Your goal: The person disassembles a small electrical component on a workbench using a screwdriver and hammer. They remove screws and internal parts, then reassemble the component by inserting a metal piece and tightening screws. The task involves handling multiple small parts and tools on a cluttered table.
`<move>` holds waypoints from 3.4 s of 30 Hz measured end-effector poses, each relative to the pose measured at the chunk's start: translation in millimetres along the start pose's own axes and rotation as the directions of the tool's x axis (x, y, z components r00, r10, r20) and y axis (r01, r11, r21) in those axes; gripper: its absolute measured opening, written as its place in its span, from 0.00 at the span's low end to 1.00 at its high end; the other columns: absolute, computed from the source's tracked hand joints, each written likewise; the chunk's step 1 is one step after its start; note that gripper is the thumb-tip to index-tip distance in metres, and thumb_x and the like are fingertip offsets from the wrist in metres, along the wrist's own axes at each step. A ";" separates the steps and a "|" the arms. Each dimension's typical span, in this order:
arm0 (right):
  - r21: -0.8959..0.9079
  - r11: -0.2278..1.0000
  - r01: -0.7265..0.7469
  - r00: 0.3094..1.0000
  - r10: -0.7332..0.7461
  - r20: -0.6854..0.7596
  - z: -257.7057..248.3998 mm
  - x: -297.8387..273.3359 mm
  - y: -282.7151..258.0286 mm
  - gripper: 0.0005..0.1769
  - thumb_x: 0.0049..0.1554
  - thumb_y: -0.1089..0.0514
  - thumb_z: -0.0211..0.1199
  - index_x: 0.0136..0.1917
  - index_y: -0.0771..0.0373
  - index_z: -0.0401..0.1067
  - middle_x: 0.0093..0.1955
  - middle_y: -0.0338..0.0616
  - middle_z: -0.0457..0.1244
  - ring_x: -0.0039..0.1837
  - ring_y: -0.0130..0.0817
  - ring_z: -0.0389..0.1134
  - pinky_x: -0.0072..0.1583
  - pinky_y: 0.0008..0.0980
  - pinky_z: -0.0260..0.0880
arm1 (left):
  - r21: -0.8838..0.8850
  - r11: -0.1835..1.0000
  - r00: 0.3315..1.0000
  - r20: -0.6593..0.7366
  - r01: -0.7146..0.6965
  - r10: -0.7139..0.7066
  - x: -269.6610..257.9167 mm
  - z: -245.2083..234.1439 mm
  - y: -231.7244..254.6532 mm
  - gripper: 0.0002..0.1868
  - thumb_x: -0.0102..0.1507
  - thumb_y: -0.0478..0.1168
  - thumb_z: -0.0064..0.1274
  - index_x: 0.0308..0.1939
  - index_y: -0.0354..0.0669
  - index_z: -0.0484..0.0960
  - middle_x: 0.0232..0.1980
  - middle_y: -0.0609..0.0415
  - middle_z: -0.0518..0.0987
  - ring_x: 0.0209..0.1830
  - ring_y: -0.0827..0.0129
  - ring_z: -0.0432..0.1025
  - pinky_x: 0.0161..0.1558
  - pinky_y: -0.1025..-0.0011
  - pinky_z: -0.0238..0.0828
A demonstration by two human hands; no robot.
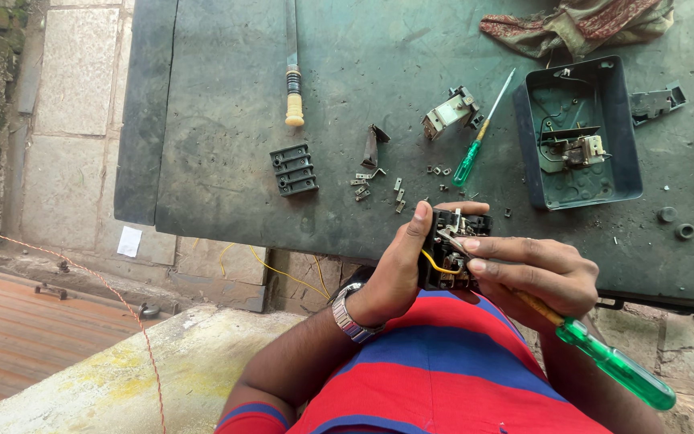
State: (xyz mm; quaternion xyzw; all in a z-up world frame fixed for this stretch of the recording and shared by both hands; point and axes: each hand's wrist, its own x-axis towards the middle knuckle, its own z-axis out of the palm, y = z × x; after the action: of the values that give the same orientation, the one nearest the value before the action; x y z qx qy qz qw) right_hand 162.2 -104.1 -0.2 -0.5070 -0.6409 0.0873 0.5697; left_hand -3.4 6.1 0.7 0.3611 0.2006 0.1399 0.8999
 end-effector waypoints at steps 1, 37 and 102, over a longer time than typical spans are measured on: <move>-0.008 1.000 -0.003 1.000 0.003 0.001 -0.8 0.4 0.6 0.10 0.50 0.67 0.72 0.47 0.63 0.78 0.52 0.54 0.71 0.49 0.38 0.77 0.47 0.28 0.77 | 0.008 1.000 1.000 0.001 -0.006 0.006 0.1 -0.2 0.1 0.41 0.74 0.67 0.23 0.72 0.35 0.69 0.52 0.50 0.79 0.47 0.68 0.78 0.46 0.69 0.82; 0.219 0.975 0.031 0.819 0.100 -0.565 -58.9 -87.0 56.1 0.05 0.69 0.67 0.59 0.56 0.71 0.67 0.51 0.59 0.64 0.49 0.54 0.74 0.53 0.49 0.83 | -0.610 0.763 0.949 0.314 0.215 -0.017 -12.6 41.3 14.0 0.45 0.78 0.71 0.25 0.81 0.35 0.53 0.64 0.31 0.75 0.62 0.44 0.74 0.66 0.52 0.72; 0.045 0.958 -0.284 0.958 0.286 -0.024 -51.2 16.7 -34.9 0.07 0.51 0.64 0.71 0.41 0.68 0.74 0.45 0.54 0.71 0.48 0.38 0.78 0.51 0.31 0.80 | -0.002 0.982 0.971 0.153 0.189 -0.186 12.8 29.6 11.2 0.45 0.73 0.66 0.44 0.78 0.30 0.66 0.44 0.56 0.79 0.39 0.77 0.71 0.42 0.77 0.72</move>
State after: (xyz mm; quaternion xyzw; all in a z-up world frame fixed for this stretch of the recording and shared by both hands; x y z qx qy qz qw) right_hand 187.7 -131.8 51.8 -0.5836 -0.5505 0.1739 0.5711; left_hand 20.4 1.5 24.7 0.3425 0.1634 0.0280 0.9248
